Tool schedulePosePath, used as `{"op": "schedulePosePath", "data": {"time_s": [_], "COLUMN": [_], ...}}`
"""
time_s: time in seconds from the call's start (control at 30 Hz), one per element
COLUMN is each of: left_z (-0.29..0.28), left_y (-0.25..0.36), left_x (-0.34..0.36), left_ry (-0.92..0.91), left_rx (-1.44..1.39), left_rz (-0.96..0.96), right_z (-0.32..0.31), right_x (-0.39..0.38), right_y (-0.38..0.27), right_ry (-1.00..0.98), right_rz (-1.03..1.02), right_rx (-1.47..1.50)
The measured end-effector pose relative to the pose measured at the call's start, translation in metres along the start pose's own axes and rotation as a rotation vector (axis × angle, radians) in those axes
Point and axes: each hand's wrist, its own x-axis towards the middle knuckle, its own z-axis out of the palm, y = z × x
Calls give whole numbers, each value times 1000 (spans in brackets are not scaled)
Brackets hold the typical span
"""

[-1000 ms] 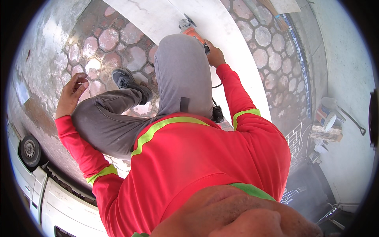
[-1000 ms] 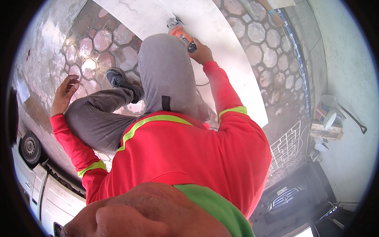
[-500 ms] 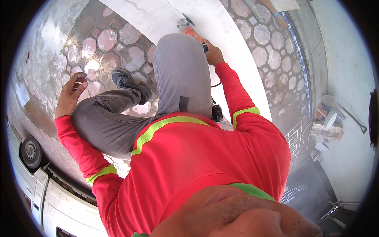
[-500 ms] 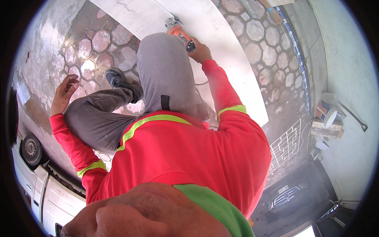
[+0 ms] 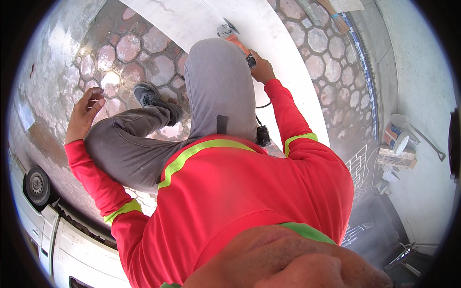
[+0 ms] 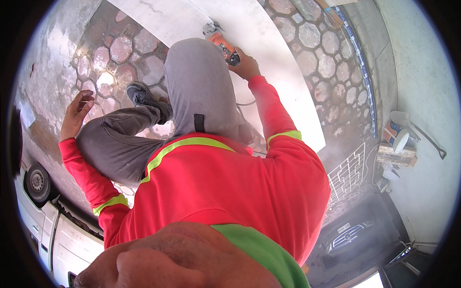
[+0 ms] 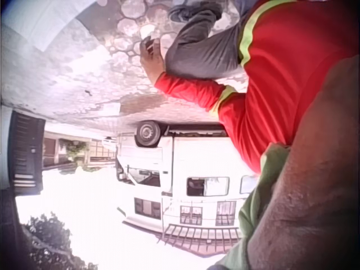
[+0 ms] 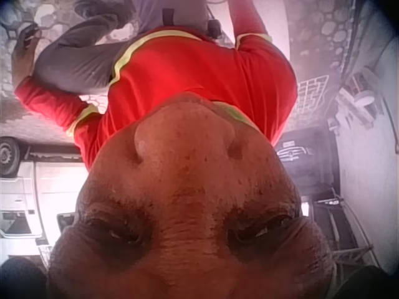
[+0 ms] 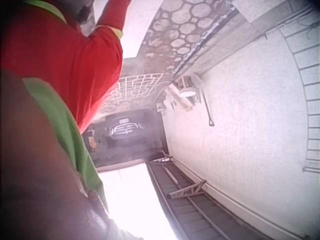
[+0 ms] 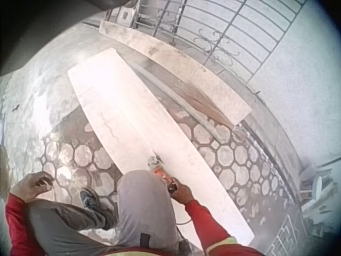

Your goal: The person uses an angle grinder to cut a long white tile placed on a patterned tiled floor. They reposition the tile and continue cutting along its length while kneeling.

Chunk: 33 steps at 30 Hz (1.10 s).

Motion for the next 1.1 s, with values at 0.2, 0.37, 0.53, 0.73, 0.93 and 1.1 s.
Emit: {"op": "schedulePosePath", "data": {"time_s": [0.2,0.37,0.53,0.73,0.93,1.1], "left_z": [2,5,9,8,9,14], "left_y": [0,4,10,12,14,20], "left_x": [-3,-5,-5,2,12,10], "left_ry": [3,-10,-8,-6,-21,-22], "left_rx": [-15,-47,-14,-6,-8,1], "left_rz": [1,29,-8,-31,-27,-37], "right_z": [-2,-3,-5,-4,-1,-3], "right_x": [-5,-7,-11,-18,-14,-13], "right_y": [-6,-5,7,20,27,34], "right_ry": [-35,-26,-29,-16,-7,3], "right_rz": [31,43,38,6,1,-17], "right_rx": [70,45,20,-17,-30,-33]}}
